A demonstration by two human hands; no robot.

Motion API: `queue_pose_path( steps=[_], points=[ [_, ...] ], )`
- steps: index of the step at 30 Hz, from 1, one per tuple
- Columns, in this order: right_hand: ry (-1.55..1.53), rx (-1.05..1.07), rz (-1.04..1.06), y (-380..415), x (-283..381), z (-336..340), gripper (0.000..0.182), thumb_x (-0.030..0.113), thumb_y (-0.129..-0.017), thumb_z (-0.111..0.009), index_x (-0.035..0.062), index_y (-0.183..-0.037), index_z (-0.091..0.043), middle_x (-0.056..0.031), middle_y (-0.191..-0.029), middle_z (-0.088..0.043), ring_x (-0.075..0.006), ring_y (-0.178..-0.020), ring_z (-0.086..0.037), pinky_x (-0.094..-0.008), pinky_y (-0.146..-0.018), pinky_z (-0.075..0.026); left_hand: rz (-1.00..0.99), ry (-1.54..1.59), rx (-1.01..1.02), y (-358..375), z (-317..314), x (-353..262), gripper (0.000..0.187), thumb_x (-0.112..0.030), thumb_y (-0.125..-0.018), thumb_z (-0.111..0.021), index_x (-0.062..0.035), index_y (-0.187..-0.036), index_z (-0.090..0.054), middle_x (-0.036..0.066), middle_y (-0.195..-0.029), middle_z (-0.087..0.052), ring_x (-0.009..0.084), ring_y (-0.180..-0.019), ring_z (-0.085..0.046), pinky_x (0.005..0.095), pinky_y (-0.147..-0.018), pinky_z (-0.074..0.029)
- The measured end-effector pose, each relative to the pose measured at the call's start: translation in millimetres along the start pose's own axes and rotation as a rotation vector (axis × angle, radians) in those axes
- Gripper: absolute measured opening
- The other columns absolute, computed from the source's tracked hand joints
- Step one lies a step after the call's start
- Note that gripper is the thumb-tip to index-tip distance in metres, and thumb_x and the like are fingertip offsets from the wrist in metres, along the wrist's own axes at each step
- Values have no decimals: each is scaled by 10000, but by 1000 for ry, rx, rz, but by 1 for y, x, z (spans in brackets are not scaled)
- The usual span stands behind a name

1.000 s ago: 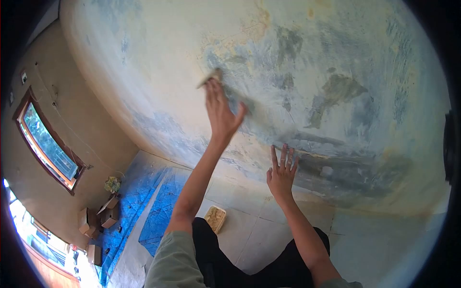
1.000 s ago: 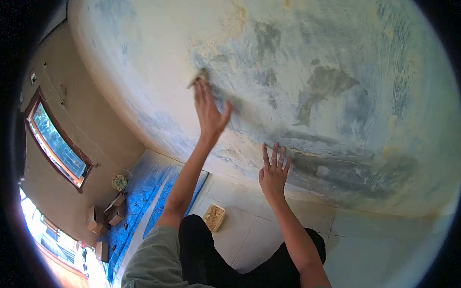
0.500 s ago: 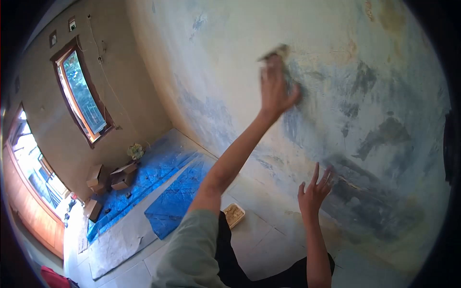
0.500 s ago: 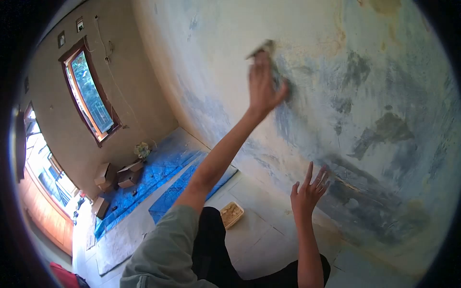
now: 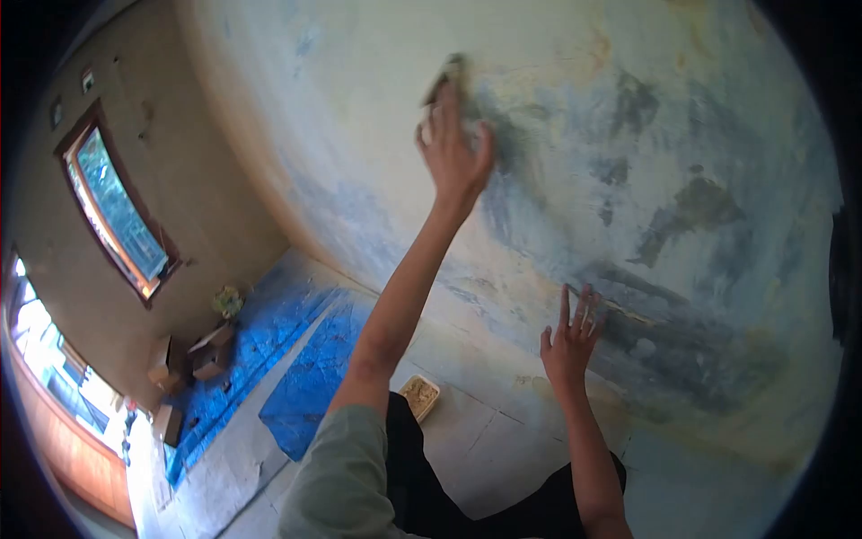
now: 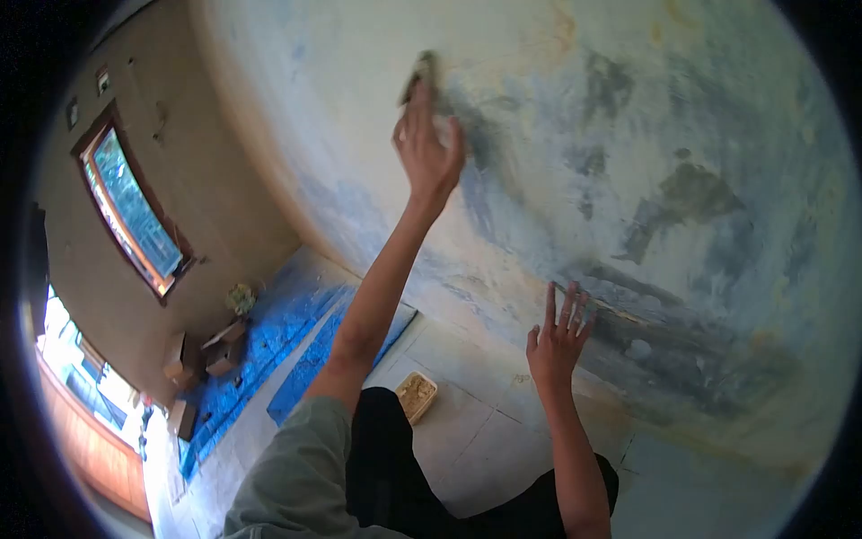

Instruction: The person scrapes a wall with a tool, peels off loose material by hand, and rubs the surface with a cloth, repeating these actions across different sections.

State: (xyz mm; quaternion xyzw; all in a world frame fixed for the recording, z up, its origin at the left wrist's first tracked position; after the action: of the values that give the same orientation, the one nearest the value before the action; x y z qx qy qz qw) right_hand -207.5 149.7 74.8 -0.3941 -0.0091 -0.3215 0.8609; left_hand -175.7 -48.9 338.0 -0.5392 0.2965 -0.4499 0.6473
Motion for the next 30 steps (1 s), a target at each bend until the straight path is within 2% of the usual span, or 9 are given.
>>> queue_pose_path(
  steps=[1,3,6,9,14,19,22,27,30],
  points=[
    [-12,4,7,0,2,-2,865,232,-801,-682,161,-1529,-220,-183,-1577,-139,-387,-1439,-174,-581,-1135,-188,103,39,-57,-1,-2,1,776,-336,-819,-552,11,-1467,-302,221,-1481,-363,389,-1344,-350,505,-1106,-231],
    [-8,-25,8,-1,-2,-8,877,228,-795,-684,166,-1532,-212,-187,-1576,-136,-391,-1439,-169,-594,-1136,-174,-2,46,-118,16,-1,-18,765,-315,-810,-551,4,-1465,-316,210,-1473,-382,345,-1356,-359,494,-1119,-221],
    [-8,10,3,1,0,-14,870,236,-797,-674,173,-1533,-213,-194,-1572,-145,-403,-1440,-157,-615,-1130,-160,-263,51,80,22,14,-29,739,-265,-793,-543,14,-1447,-344,199,-1465,-402,321,-1387,-340,496,-1145,-194],
    [14,1,4,1,0,-18,866,261,-803,-666,176,-1534,-209,-200,-1569,-150,-408,-1438,-159,-628,-1127,-151,111,214,-74,-3,3,-4,721,-259,-796,-551,64,-1412,-365,258,-1448,-393,378,-1362,-354,516,-1139,-197],
    [2,26,4,0,-2,-27,891,318,-790,-679,194,-1535,-206,-189,-1569,-160,-416,-1434,-158,-647,-1121,-139,-232,120,16,19,5,-36,724,-253,-795,-553,41,-1429,-365,250,-1460,-385,396,-1344,-378,527,-1126,-220],
    [-14,54,-15,2,2,-25,916,358,-782,-694,207,-1537,-199,-173,-1568,-174,-419,-1434,-156,-649,-1121,-135,-123,52,-65,26,-4,-34,718,-282,-775,-565,6,-1415,-416,200,-1436,-446,362,-1348,-392,527,-1124,-223],
    [11,68,-6,2,-2,-28,916,359,-786,-693,209,-1538,-191,-169,-1570,-168,-413,-1437,-152,-650,-1121,-135,-254,179,53,40,3,-63,671,-250,-818,-531,2,-1426,-401,199,-1444,-437,361,-1352,-387,518,-1135,-193],
    [14,61,-7,1,1,-21,904,325,-790,-692,219,-1538,-195,-165,-1571,-170,-390,-1443,-155,-637,-1127,-146,100,77,-73,26,-10,-21,736,-319,-787,-549,-24,-1441,-386,178,-1475,-400,374,-1360,-369,518,-1134,-209],
    [16,55,-2,2,-1,-22,899,302,-793,-689,225,-1538,-194,-159,-1573,-166,-385,-1444,-155,-628,-1132,-147,-332,192,137,42,9,-80,666,-250,-848,-499,-23,-1456,-353,177,-1477,-397,380,-1358,-366,515,-1133,-200]
  ],
)
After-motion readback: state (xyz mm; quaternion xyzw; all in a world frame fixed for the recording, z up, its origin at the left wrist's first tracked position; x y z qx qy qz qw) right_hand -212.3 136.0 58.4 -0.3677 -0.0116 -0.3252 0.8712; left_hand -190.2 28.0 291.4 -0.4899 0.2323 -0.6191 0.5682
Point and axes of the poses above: each hand's wrist, its own y-axis away from the middle knuckle, its own z-axis out of the back of the hand, x = y × z, the point moved 1 cm from there along -y, towards the middle knuckle
